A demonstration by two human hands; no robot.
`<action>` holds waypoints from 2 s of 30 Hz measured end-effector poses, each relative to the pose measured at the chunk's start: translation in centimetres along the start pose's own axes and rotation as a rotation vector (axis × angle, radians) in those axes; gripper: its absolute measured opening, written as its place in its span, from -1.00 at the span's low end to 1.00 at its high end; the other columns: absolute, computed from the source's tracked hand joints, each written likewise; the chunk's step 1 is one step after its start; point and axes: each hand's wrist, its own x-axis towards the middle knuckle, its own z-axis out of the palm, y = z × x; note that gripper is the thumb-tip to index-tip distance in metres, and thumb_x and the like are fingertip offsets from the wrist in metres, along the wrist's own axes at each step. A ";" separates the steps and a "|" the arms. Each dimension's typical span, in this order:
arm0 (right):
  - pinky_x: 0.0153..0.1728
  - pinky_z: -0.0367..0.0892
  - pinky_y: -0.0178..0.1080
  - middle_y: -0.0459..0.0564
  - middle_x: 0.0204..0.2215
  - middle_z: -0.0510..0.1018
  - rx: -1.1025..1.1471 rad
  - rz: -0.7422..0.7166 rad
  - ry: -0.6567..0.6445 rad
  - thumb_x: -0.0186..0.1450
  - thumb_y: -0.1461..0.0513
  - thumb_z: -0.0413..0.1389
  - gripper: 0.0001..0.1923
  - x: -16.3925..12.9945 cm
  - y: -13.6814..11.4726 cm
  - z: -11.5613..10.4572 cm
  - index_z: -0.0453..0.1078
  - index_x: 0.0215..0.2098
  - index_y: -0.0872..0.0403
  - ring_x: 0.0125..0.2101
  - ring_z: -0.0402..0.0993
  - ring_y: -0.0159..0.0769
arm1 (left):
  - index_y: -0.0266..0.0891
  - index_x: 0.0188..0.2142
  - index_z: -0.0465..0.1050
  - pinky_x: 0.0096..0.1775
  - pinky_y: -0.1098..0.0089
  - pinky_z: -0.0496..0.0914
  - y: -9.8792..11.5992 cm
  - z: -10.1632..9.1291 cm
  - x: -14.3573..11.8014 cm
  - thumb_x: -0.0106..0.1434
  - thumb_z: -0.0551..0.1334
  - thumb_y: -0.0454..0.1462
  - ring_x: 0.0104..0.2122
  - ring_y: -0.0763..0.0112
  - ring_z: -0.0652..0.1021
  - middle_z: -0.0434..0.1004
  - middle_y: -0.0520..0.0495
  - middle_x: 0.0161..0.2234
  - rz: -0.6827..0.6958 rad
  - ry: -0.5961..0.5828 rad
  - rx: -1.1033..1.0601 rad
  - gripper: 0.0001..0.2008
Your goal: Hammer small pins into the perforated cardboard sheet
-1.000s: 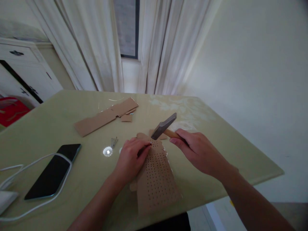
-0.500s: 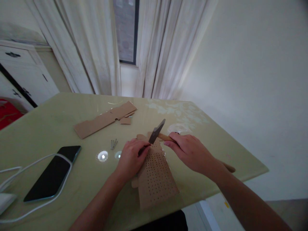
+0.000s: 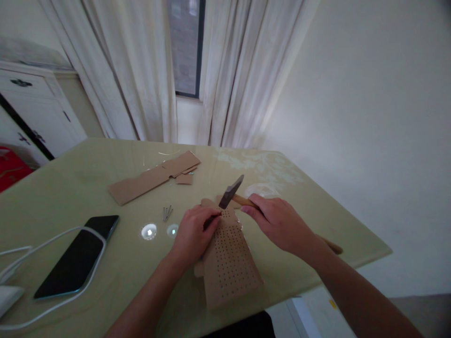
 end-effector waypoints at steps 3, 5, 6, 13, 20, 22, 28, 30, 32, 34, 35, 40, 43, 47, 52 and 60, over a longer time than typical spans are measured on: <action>-0.36 0.00 -0.23 -0.07 -0.45 0.53 0.062 0.039 0.041 0.64 -0.01 -0.01 -0.60 0.1 -0.1 -0.4 0.37 -0.25 0.05 -0.41 0.44 -0.26 | -0.10 -0.13 0.68 -0.03 0.12 0.46 0.0 0.0 0.0 0.43 0.32 -0.31 -0.15 0.15 0.66 0.76 -0.05 -0.19 -0.008 -0.004 -0.011 -0.88; -0.36 -0.01 -0.23 -0.07 -0.47 0.52 0.071 0.040 0.036 0.64 0.00 -0.01 -0.61 0.1 -0.2 -0.2 0.37 -0.26 0.05 -0.42 0.44 -0.26 | -0.11 -0.14 0.67 -0.02 0.11 0.47 0.0 0.0 0.0 0.43 0.32 -0.30 -0.15 0.15 0.65 0.75 -0.05 -0.19 -0.010 -0.008 -0.009 -0.88; -0.36 -0.02 -0.22 -0.07 -0.47 0.52 0.059 0.029 0.019 0.63 0.01 -0.01 -0.62 0.0 -0.2 0.0 0.37 -0.26 0.05 -0.42 0.44 -0.25 | -0.12 -0.14 0.67 -0.03 0.11 0.47 0.0 0.0 -0.1 0.44 0.31 -0.30 -0.15 0.14 0.65 0.75 -0.06 -0.19 -0.010 -0.014 -0.005 -0.88; -0.36 0.03 -0.22 -0.05 -0.45 0.54 0.055 0.034 0.039 0.64 -0.03 -0.04 -0.57 -0.1 0.3 0.2 0.38 -0.25 0.05 -0.42 0.46 -0.25 | -0.11 -0.13 0.68 -0.03 0.07 0.49 0.1 -0.1 -0.1 0.45 0.29 -0.29 -0.13 0.12 0.66 0.76 -0.09 -0.17 -0.005 -0.006 0.013 -0.85; -0.35 -0.02 -0.20 -0.04 -0.43 0.56 0.023 -0.017 -0.017 0.64 0.02 -0.01 -0.63 -0.2 0.0 0.7 0.41 -0.22 0.06 -0.41 0.46 -0.24 | -0.11 -0.16 0.67 -0.08 0.14 0.49 0.2 -0.1 -0.1 0.41 0.31 -0.32 -0.17 0.14 0.66 0.74 -0.06 -0.22 -0.013 -0.013 0.007 -0.87; -0.35 0.01 -0.21 -0.05 -0.45 0.53 0.061 -0.005 0.006 0.63 0.01 -0.01 -0.62 -0.3 0.0 0.4 0.40 -0.23 0.06 -0.41 0.44 -0.25 | -0.10 -0.14 0.67 -0.05 0.14 0.49 0.0 -0.1 -0.1 0.42 0.32 -0.30 -0.15 0.14 0.66 0.75 -0.05 -0.20 -0.013 -0.010 -0.006 -0.88; -0.35 0.02 -0.22 -0.07 -0.47 0.52 0.104 0.018 0.044 0.63 0.04 0.00 -0.62 -0.2 0.0 0.4 0.38 -0.28 0.06 -0.43 0.42 -0.27 | -0.11 -0.13 0.65 -0.03 0.12 0.47 -0.1 -0.1 -0.1 0.42 0.33 -0.28 -0.13 0.14 0.65 0.74 -0.07 -0.17 -0.024 -0.018 -0.016 -0.90; -0.36 0.00 -0.21 -0.04 -0.44 0.56 0.044 -0.009 0.002 0.62 0.05 0.01 -0.64 -0.1 0.0 1.0 0.42 -0.25 0.06 -0.42 0.45 -0.25 | -0.12 -0.14 0.64 -0.06 0.12 0.47 0.1 -0.2 -0.1 0.42 0.32 -0.29 -0.15 0.13 0.64 0.73 -0.07 -0.20 -0.030 -0.032 -0.006 -0.90; -0.35 -0.01 -0.20 -0.03 -0.42 0.58 0.010 -0.017 -0.004 0.63 0.04 0.01 -0.64 -0.1 0.0 1.3 0.43 -0.22 0.06 -0.41 0.46 -0.23 | -0.13 -0.15 0.64 -0.07 0.13 0.47 0.2 -0.3 -0.1 0.42 0.32 -0.29 -0.16 0.13 0.63 0.72 -0.07 -0.22 -0.032 -0.036 -0.008 -0.91; -0.35 -0.01 -0.21 -0.04 -0.44 0.57 0.015 0.000 0.019 0.63 0.01 -0.01 -0.62 -0.2 0.0 1.1 0.42 -0.22 0.05 -0.41 0.46 -0.24 | -0.12 -0.16 0.64 -0.05 0.12 0.48 0.2 -0.3 -0.1 0.42 0.32 -0.30 -0.15 0.14 0.64 0.72 -0.06 -0.21 -0.024 -0.030 -0.020 -0.91; -0.36 -0.01 -0.21 -0.05 -0.45 0.56 0.024 0.009 0.035 0.63 0.00 -0.01 -0.61 -0.3 0.1 1.0 0.41 -0.23 0.05 -0.42 0.46 -0.24 | -0.12 -0.16 0.65 -0.04 0.11 0.48 0.2 -0.2 -0.1 0.42 0.32 -0.30 -0.15 0.14 0.64 0.73 -0.06 -0.21 -0.019 -0.026 -0.025 -0.90; -0.38 -0.01 -0.22 -0.06 -0.48 0.54 0.036 -0.004 0.086 0.64 -0.03 -0.06 -0.57 -0.7 -0.1 0.9 0.38 -0.26 0.04 -0.46 0.43 -0.27 | -0.11 -0.17 0.65 -0.03 0.09 0.48 0.2 -0.2 -0.1 0.43 0.32 -0.27 -0.14 0.12 0.65 0.74 -0.08 -0.19 -0.029 -0.014 -0.031 -0.91; -0.39 -0.07 -0.20 -0.04 -0.46 0.59 -0.041 -0.017 0.031 0.64 0.00 -0.06 -0.58 -0.9 -0.3 1.7 0.42 -0.24 0.05 -0.47 0.44 -0.26 | -0.12 -0.21 0.64 -0.07 0.12 0.48 0.3 -0.3 -0.1 0.42 0.31 -0.29 -0.16 0.12 0.64 0.72 -0.08 -0.22 -0.029 -0.027 -0.025 -0.90; -0.38 -0.04 -0.20 -0.04 -0.43 0.59 -0.015 -0.008 0.022 0.64 -0.01 -0.03 -0.59 -1.0 0.0 1.8 0.42 -0.23 0.04 -0.44 0.47 -0.25 | -0.12 -0.18 0.64 -0.04 0.11 0.48 0.3 -0.3 -0.1 0.42 0.31 -0.31 -0.14 0.13 0.63 0.71 -0.07 -0.21 -0.044 -0.031 -0.052 -0.90; -0.36 0.02 -0.21 -0.06 -0.44 0.57 0.071 0.030 0.076 0.64 -0.02 -0.03 -0.59 -0.8 0.1 1.3 0.39 -0.24 0.05 -0.43 0.47 -0.24 | -0.12 -0.02 0.61 0.02 0.09 0.50 0.4 -0.3 -0.3 0.39 0.36 -0.23 -0.08 0.12 0.62 0.68 -0.11 -0.09 -0.092 -0.032 -0.088 -0.81; -0.38 -0.03 -0.19 0.02 -0.37 0.67 -0.034 -0.002 -0.056 0.63 0.07 0.00 -0.67 -0.7 -0.3 3.4 0.47 -0.19 0.06 -0.39 0.56 -0.18 | -0.10 0.04 0.57 0.06 0.09 0.50 0.6 -0.5 -0.2 0.30 0.45 -0.26 -0.01 0.10 0.61 0.64 -0.12 -0.03 -0.089 -0.053 -0.123 -0.67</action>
